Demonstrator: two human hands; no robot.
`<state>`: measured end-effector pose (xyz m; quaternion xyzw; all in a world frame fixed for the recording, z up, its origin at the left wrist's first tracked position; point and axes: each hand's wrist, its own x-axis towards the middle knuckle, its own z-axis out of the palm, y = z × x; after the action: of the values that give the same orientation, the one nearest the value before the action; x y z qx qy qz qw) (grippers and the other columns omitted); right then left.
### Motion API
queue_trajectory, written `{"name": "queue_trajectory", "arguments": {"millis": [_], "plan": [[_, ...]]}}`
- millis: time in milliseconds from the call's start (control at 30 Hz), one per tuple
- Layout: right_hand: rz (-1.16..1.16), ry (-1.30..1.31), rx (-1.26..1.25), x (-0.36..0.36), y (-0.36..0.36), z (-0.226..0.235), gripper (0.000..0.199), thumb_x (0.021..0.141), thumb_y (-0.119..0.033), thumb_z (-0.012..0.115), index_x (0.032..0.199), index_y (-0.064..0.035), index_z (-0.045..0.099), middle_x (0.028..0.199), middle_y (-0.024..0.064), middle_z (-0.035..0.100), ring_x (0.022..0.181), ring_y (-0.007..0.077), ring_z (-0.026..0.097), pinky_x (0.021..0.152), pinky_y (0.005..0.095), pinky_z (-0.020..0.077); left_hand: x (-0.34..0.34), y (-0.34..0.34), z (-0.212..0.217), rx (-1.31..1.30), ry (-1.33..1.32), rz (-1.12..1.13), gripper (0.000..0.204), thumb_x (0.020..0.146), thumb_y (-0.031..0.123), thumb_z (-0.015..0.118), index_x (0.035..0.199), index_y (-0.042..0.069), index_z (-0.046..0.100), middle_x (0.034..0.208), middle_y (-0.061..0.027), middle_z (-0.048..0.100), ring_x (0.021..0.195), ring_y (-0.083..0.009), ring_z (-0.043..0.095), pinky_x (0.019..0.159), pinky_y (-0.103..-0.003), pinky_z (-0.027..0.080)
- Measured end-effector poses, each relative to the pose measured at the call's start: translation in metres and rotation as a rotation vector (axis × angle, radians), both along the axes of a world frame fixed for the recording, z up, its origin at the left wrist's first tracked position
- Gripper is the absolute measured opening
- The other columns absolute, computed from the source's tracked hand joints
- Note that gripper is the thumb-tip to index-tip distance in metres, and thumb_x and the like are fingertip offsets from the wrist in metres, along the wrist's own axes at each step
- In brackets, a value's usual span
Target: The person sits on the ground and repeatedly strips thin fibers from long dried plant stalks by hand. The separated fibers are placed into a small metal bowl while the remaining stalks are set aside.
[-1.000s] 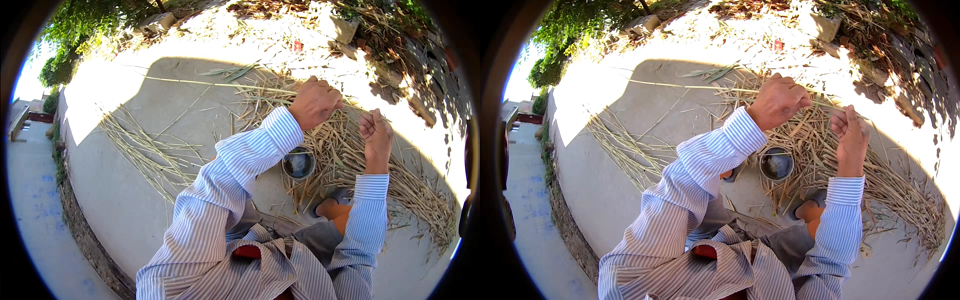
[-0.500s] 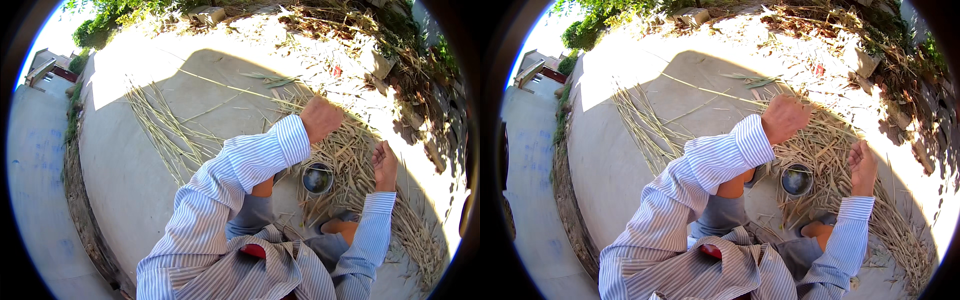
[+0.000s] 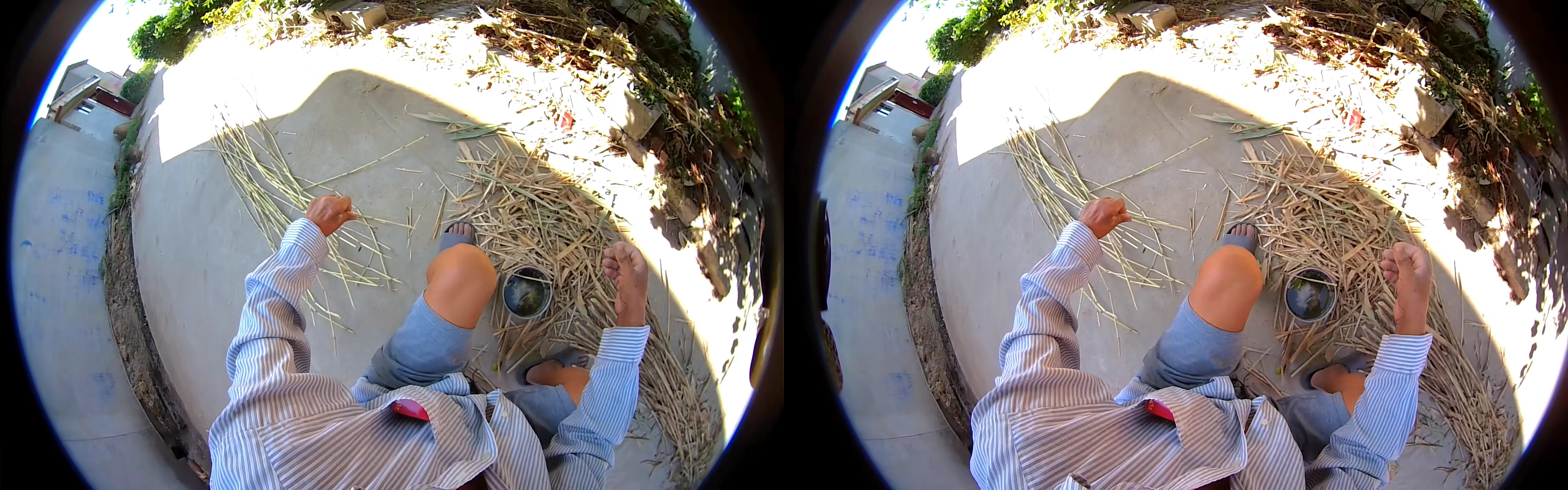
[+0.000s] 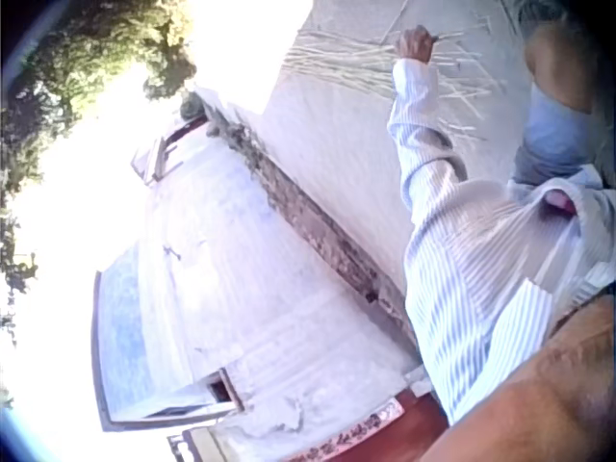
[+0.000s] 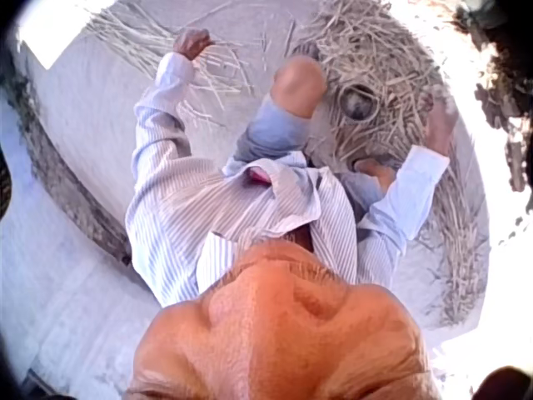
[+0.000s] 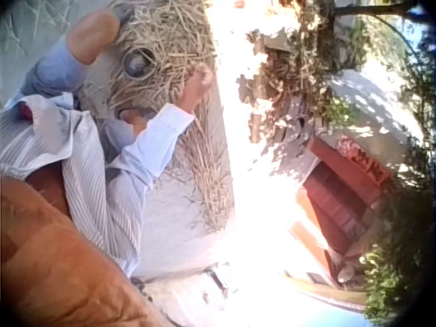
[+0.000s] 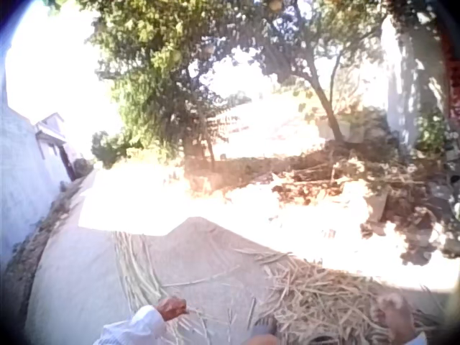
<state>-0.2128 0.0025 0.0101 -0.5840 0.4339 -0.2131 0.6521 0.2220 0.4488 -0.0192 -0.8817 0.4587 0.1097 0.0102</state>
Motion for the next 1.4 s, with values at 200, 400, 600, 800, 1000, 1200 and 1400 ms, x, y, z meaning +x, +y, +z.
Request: {"name": "queue_trajectory", "arguments": {"millis": [200,400,600,800,1000,1200,1400], "plan": [[0.082,0.028,0.006,0.011,0.010,0.004,0.037,0.091,-0.034,0.064,0.109,-0.0025,0.057,0.092,0.0057,0.065,0.075,0.0086,0.060,0.067,0.0211,0.0494,0.004,0.068,-0.015,0.194,0.081,0.086,0.034,0.085,0.041,0.064,0.086,0.007,0.060,0.080,-0.0119,0.065,0.081,-0.0320,0.063,0.070,-0.044,0.048],[0.021,0.079,-0.082,-0.007,0.006,0.023,0.035,0.092,-0.031,0.063,0.110,-0.0012,0.057,0.095,0.0080,0.066,0.079,0.0107,0.062,0.071,0.0230,0.0503,0.052,0.118,-0.037,0.483,-0.096,0.009,0.032,0.077,0.032,0.073,0.087,0.003,0.063,0.091,-0.0116,0.065,0.099,-0.0282,0.058,0.092,-0.039,0.042],[-0.200,-0.260,-0.083,-0.074,-0.018,0.066,0.034,0.093,-0.023,0.061,0.115,0.0038,0.057,0.104,0.0142,0.066,0.087,0.0168,0.064,0.076,0.0260,0.0529,0.052,0.057,-0.071,0.484,-0.078,0.045,0.023,0.071,0.008,0.064,0.093,0.009,0.060,0.098,-0.0134,0.063,0.101,-0.0333,0.059,0.084,-0.046,0.048],[-0.456,-0.367,-0.132,-0.191,-0.033,0.082,0.029,0.094,-0.018,0.059,0.113,0.0041,0.058,0.103,0.0148,0.067,0.088,0.0177,0.066,0.078,0.0270,0.0551,-0.011,-0.167,-0.034,0.039,0.077,-0.219,0.029,0.073,0.023,0.073,0.094,0.006,0.063,0.086,-0.0127,0.068,0.080,-0.0317,0.065,0.070,-0.044,0.050],[-0.760,-0.120,0.164,-0.299,-0.009,-0.056,0.022,0.092,-0.018,0.061,0.105,-0.0006,0.060,0.096,0.0105,0.068,0.082,0.0158,0.067,0.070,0.0256,0.0556,-0.141,-0.345,-0.036,-0.061,0.258,-0.818,0.022,0.081,0.025,0.064,0.089,0.005,0.057,0.082,-0.0117,0.063,0.081,-0.0341,0.061,0.073,-0.045,0.047],[-1.002,0.068,0.640,-0.338,0.093,-0.255,0.018,0.090,-0.015,0.059,0.098,-0.0001,0.061,0.085,0.0080,0.066,0.072,0.0146,0.065,0.056,0.0269,0.0536,-0.260,-0.376,-0.150,0.405,0.297,-0.888,0.038,0.082,0.034,0.067,0.097,0.003,0.053,0.100,-0.0163,0.062,0.100,-0.0351,0.060,0.085,-0.045,0.047],[-0.974,0.102,0.750,-0.347,0.159,-0.365,0.014,0.089,-0.010,0.057,0.089,0.0044,0.059,0.073,0.0105,0.062,0.059,0.0158,0.059,0.047,0.0268,0.0445,-0.301,-0.328,-0.249,0.447,0.195,-0.562,0.045,0.080,0.020,0.073,0.112,0.005,0.044,0.113,-0.0175,0.057,0.099,-0.0355,0.064,0.080,-0.045,0.054]]}}
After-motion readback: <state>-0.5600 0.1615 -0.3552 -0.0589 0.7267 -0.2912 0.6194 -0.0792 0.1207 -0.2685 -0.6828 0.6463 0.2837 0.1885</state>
